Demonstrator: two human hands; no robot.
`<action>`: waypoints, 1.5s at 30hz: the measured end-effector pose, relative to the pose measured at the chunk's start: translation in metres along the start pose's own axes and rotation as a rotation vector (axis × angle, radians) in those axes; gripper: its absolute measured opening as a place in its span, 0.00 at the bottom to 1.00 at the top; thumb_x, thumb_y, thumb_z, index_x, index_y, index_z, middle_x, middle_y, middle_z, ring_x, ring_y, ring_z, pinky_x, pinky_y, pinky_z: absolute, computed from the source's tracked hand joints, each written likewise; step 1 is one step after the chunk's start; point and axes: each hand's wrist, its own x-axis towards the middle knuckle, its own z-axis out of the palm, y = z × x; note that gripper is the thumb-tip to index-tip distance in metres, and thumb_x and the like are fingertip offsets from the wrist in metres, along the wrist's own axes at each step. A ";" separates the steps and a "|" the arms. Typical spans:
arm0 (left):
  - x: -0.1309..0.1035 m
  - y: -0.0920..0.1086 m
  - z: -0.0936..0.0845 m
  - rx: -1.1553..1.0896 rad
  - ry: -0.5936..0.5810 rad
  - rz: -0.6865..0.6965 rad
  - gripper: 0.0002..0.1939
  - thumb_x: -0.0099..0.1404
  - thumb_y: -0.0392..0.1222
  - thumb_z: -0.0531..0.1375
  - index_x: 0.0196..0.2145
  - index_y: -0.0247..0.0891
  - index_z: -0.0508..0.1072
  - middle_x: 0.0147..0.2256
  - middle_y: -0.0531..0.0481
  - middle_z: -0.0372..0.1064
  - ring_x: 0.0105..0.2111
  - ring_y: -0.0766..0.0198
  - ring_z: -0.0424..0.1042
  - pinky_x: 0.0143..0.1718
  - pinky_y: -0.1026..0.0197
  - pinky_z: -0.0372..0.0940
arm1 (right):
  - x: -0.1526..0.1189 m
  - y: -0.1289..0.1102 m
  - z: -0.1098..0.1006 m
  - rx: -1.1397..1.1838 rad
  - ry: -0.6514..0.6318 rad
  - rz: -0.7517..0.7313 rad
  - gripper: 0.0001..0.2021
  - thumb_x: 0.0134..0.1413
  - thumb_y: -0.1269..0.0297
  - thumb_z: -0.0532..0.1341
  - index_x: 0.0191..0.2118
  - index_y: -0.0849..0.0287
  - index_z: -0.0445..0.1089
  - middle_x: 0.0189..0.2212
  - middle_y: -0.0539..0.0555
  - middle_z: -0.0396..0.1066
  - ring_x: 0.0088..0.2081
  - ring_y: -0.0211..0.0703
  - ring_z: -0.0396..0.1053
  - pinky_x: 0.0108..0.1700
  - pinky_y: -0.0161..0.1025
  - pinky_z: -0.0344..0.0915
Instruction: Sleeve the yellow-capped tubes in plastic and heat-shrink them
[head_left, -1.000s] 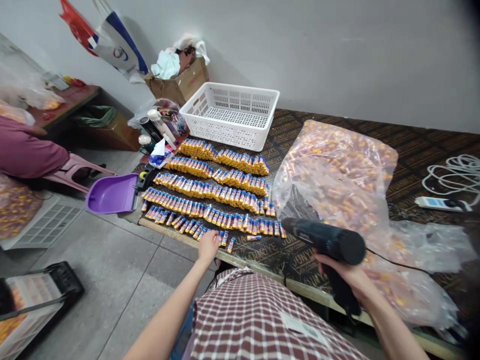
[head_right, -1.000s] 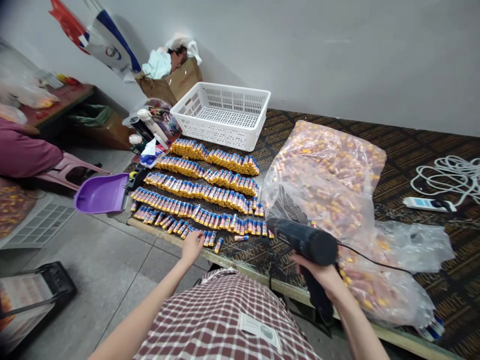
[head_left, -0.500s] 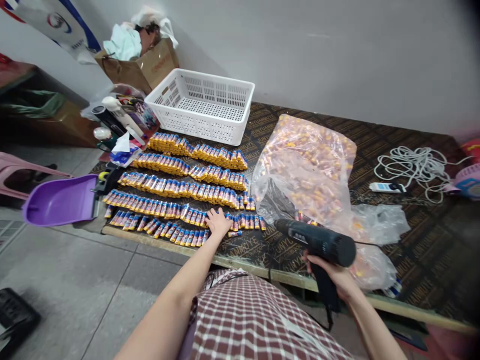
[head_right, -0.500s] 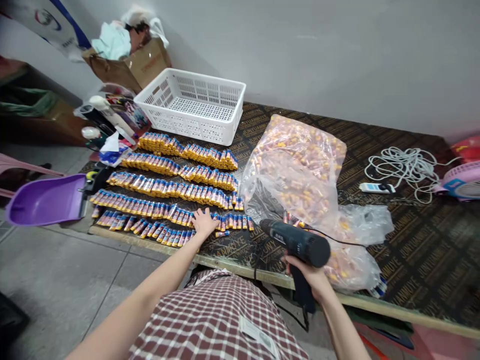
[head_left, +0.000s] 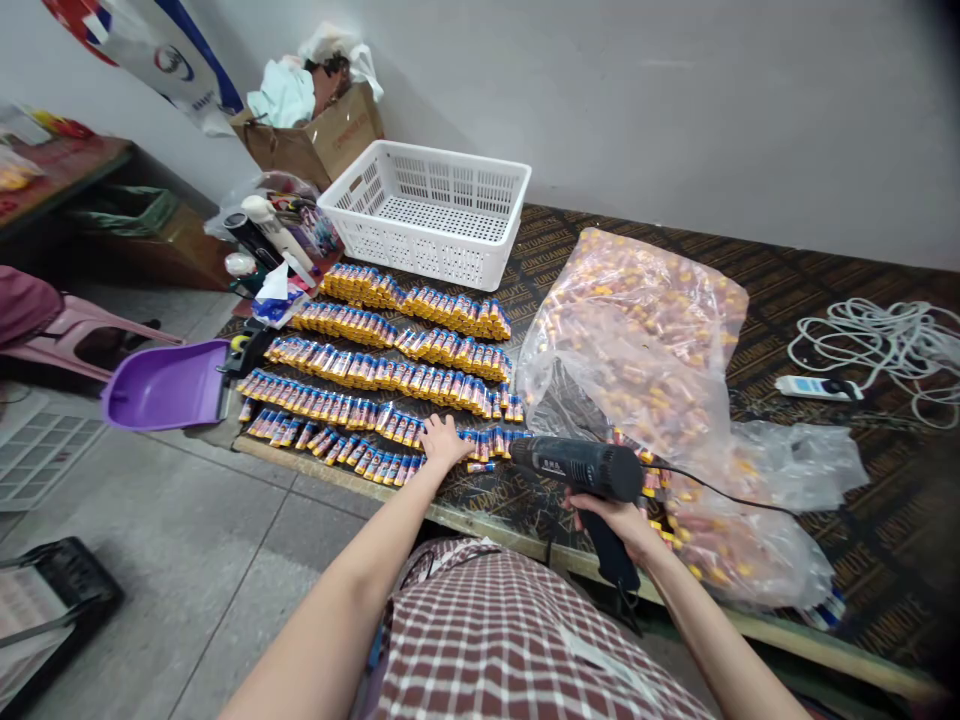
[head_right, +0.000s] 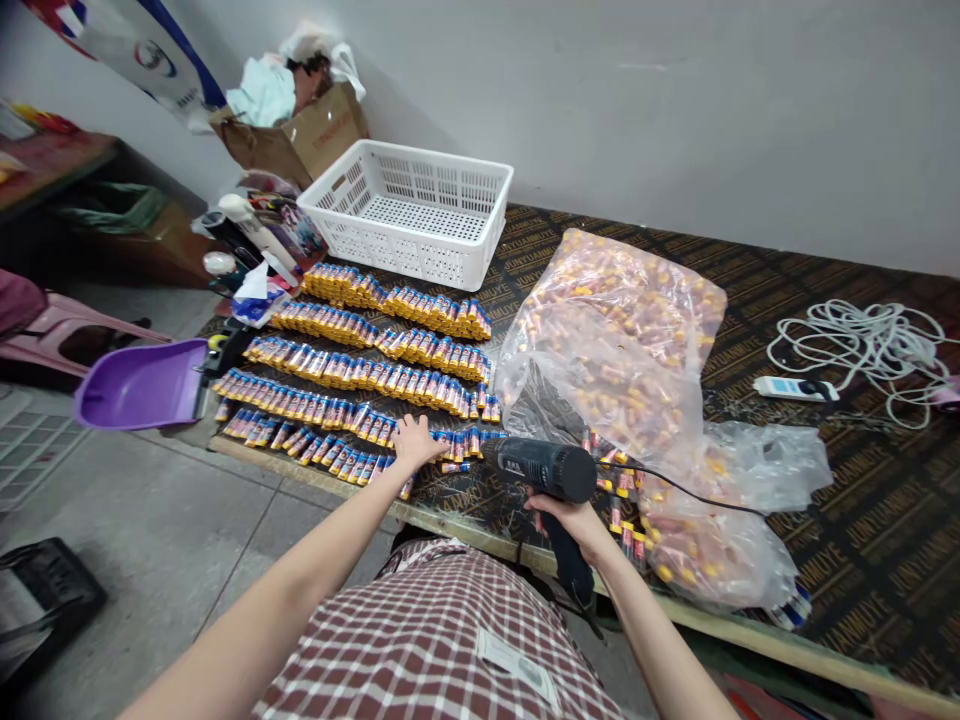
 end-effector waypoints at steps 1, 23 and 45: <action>-0.006 -0.003 0.003 -0.007 0.026 0.015 0.33 0.46 0.59 0.61 0.45 0.37 0.64 0.47 0.37 0.58 0.49 0.46 0.57 0.47 0.49 0.55 | -0.001 0.001 -0.003 -0.008 0.008 -0.004 0.16 0.36 0.58 0.68 0.33 0.63 0.72 0.27 0.56 0.74 0.20 0.38 0.66 0.22 0.36 0.61; -0.103 -0.103 0.061 -0.284 0.254 0.322 0.14 0.62 0.40 0.53 0.46 0.40 0.67 0.53 0.41 0.60 0.54 0.55 0.58 0.53 0.49 0.57 | 0.016 -0.016 0.049 -0.166 -0.282 -0.012 0.17 0.36 0.57 0.68 0.33 0.64 0.73 0.29 0.57 0.74 0.23 0.40 0.66 0.27 0.38 0.63; -0.112 -0.206 0.048 -0.379 0.243 -0.133 0.12 0.59 0.37 0.51 0.39 0.39 0.71 0.45 0.43 0.66 0.48 0.55 0.64 0.49 0.53 0.61 | 0.010 -0.021 0.055 -0.347 -0.146 -0.029 0.16 0.36 0.54 0.67 0.30 0.62 0.73 0.22 0.54 0.72 0.20 0.39 0.63 0.26 0.39 0.60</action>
